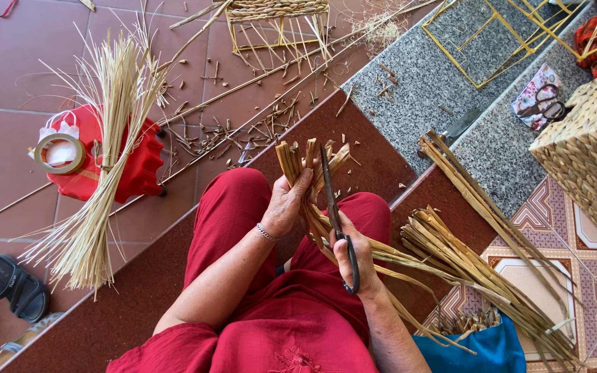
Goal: The person sits on the floor and uses shears to trim dried palm leaves, then weaves them into a rectangular basket frame. The person bundles trimmed leaves into a blue cloth and continues weaving the basket, adjusting the frame and weaving strands.
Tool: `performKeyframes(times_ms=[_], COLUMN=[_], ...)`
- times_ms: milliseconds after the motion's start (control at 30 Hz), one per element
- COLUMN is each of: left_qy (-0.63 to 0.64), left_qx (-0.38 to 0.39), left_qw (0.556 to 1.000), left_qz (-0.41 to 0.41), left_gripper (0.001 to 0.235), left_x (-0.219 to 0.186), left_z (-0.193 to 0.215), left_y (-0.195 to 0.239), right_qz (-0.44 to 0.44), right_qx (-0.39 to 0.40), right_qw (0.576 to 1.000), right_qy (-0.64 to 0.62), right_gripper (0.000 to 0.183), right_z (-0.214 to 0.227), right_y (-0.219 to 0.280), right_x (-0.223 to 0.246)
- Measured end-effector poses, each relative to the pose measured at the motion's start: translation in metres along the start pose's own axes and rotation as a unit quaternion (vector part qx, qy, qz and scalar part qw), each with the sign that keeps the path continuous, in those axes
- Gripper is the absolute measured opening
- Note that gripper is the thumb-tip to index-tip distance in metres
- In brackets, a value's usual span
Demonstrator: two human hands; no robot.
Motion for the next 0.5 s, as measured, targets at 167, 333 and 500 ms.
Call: performKeyframes(times_ms=[167,333,500], left_qy=[0.015,0.022,-0.017], left_qx=[0.000,-0.015,-0.006], left_qw=[0.997,0.999,0.999], left_qz=[-0.070,-0.035,-0.038], left_gripper=[0.027,0.027,0.027], left_x=[-0.010,0.007,0.010], left_z=[-0.001,0.007,0.005], left_y=[0.004,-0.004,-0.005], right_qz=[-0.026,-0.037,-0.017], right_qx=[0.012,0.014,0.005], right_qw=[1.000,0.998,0.998], right_qy=[0.010,0.053,0.067], right_gripper=[0.082,0.086,0.085], right_z=[0.000,0.002,0.004], right_y=[0.002,0.001,-0.008], right_x=[-0.010,-0.011,-0.002])
Point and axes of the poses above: each hand's wrist, its own y-axis away from the middle knuckle, its own z-axis out of the back of the hand, x = y × z, the point moved 10 cm from there along -y, towards the middle knuckle, and after that the axes turned 14 degrees about z, right-handed, at the moved point
